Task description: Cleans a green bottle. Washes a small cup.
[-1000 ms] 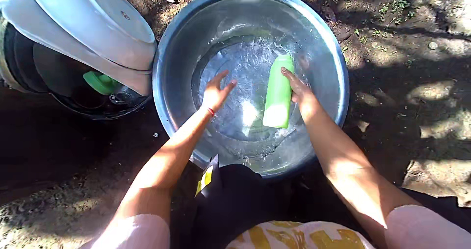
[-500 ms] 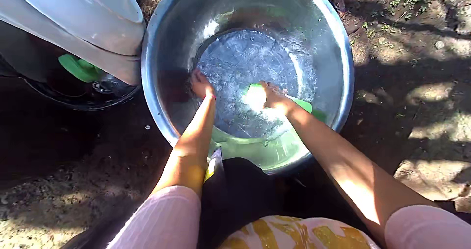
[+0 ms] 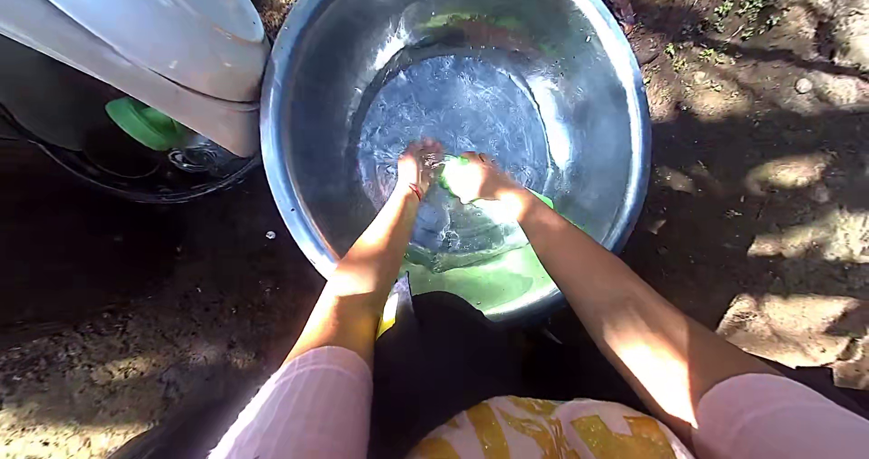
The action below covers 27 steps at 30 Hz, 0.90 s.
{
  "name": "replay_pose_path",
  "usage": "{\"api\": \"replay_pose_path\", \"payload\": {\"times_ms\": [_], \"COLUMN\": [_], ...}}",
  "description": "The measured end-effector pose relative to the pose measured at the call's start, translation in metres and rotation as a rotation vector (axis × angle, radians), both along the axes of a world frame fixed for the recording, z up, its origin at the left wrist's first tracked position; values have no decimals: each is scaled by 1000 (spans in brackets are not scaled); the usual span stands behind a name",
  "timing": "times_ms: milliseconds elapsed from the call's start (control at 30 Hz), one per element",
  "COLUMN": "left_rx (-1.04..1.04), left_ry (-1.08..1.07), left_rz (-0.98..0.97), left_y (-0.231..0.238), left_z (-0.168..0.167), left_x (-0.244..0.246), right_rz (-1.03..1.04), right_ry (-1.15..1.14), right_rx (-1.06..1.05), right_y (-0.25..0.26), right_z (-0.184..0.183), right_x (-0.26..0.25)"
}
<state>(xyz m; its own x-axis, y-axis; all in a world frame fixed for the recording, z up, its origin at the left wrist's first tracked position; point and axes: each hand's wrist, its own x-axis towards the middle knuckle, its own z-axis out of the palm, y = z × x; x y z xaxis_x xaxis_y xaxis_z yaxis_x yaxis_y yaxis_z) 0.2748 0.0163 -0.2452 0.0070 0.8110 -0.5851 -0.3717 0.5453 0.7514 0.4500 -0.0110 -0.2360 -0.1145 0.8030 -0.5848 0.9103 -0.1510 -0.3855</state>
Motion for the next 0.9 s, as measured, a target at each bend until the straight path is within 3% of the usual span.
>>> {"api": "replay_pose_path", "payload": {"times_ms": [33, 67, 133, 200, 267, 300, 367, 400, 467, 567, 600, 667, 767, 833, 900], "left_rx": [22, 91, 253, 186, 73, 33, -11, -2, 117, 252, 223, 103, -55, 61, 208], "left_ry": [-54, 35, 455, 764, 652, 448, 20, -41, 198, 821, 886, 706, -16, -76, 69], "left_rz": [-18, -37, -21, 37, 72, 81, -138, -271, -401, -197, -149, -52, 23, 3, 18], "left_y": [2, 7, 23, 35, 36, 33, 24, 23, 32, 48, 49, 42, 26, 21, 18], "left_z": [8, 14, 4, -13, -20, -21, -17, -6, 10, -10, -14, -17, 12, 45, 68], "left_x": [7, 6, -22, -52, -52, -40, -18, -10, -16, -58, -64, -46, 3, 11, -2], "right_rz": [-8, -10, -30, -43, -33, -35, -63, -73, -93, -110, -117, -154, -196, -217, -297], "right_ry": [-14, -38, -48, -47, -23, 0, 27, 30, 31, 27, 29, 51, 73, 106, 213], "right_rx": [-35, -68, -69, -93, -71, -48, -42, -56, -65, -65, -87, -62, -98, -95, -22], "right_y": [1, 2, -1, -1, 2, 3, 3, 5, 7, 7, 7, 8, 14, 23, 35], "right_z": [8, 15, 10, 13, 3, -5, -11, -6, 1, -2, 2, 2, 20, 32, 40], "right_x": [-3, -5, -3, -2, 2, 5, 7, 7, 7, 8, 5, 0, -12, -19, -20]}}
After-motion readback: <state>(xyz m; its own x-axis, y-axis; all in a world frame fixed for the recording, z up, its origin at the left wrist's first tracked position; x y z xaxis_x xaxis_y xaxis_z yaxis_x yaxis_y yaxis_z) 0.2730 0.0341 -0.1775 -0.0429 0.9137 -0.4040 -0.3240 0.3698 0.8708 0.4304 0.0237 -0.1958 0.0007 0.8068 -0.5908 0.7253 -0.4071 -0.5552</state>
